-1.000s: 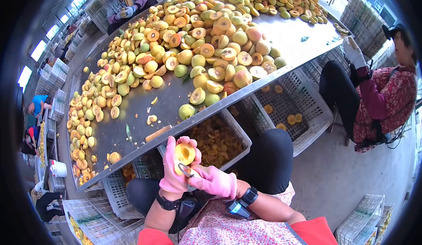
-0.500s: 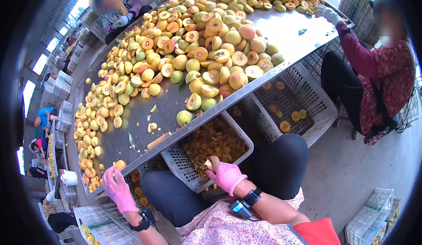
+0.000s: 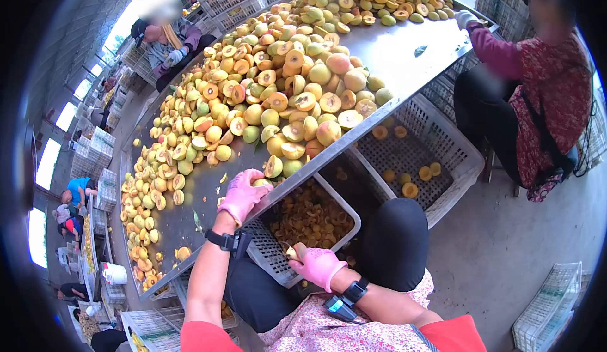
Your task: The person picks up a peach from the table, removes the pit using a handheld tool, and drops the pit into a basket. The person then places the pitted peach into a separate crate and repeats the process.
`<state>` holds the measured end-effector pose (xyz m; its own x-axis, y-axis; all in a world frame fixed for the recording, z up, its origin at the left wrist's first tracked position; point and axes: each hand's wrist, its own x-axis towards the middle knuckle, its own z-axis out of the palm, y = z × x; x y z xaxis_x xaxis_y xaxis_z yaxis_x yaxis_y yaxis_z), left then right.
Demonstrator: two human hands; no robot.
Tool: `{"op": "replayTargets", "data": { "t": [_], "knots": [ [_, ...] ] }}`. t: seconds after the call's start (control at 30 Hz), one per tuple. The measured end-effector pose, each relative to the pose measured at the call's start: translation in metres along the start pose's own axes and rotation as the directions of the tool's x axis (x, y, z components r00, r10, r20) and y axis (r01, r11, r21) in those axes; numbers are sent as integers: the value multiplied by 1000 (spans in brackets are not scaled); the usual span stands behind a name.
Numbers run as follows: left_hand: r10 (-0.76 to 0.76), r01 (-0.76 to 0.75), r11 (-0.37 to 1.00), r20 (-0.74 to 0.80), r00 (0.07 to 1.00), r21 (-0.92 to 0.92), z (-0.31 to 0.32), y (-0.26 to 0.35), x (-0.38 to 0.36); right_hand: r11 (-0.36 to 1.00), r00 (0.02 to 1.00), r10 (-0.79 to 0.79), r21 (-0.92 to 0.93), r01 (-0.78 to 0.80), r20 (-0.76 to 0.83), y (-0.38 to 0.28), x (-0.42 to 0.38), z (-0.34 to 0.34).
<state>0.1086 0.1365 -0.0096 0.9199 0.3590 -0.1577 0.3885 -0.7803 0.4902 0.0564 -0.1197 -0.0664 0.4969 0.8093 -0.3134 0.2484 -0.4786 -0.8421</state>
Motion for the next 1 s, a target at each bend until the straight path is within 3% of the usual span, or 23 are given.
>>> {"op": "replayTargets", "data": {
  "t": [0.03,0.1,0.13,0.17,0.23,0.27,0.3,0.37,0.4,0.5,0.8,0.87,1.0],
  "knots": [
    [-102,104,952,22,995,-286,-6,1,-5,999,1000,-3,49,3,-9,-3,-1,-3],
    [-227,129,792,-92,969,-597,-15,-4,-17,991,999,0,132,6,-40,-6,-6,-12],
    [-176,95,732,-52,983,-674,-23,-15,-27,977,998,12,211,1,-60,-9,-8,-15],
    [-161,111,423,46,986,-899,-26,-12,-41,977,999,8,215,4,-54,-14,-10,-18],
    [-210,208,144,176,962,-968,-25,6,-75,966,978,-27,246,79,-205,-25,-13,-23],
    [-196,207,164,174,965,-965,-18,13,-91,963,975,-49,247,103,-215,-31,-15,-25],
    [-182,227,89,208,961,-970,-10,15,-105,963,978,-45,250,96,-202,-39,-18,-29],
    [-220,234,61,215,951,-970,6,30,-129,965,986,-103,225,131,-134,-52,-23,-33],
    [-291,223,61,196,936,-973,15,39,-137,964,979,-143,206,171,-144,-53,-22,-29],
    [-306,192,26,175,936,-981,27,54,-152,978,971,-161,103,181,-178,-56,-21,-18],
    [-362,127,52,100,927,-991,46,51,-160,995,992,-87,40,91,-91,-61,-21,-20],
    [-377,80,197,0,926,-977,49,47,-161,996,995,-81,29,83,-63,-62,-22,-21],
    [-410,102,248,-9,912,-963,45,45,-163,993,995,-96,61,96,-4,-59,-21,-17]
  ]
}}
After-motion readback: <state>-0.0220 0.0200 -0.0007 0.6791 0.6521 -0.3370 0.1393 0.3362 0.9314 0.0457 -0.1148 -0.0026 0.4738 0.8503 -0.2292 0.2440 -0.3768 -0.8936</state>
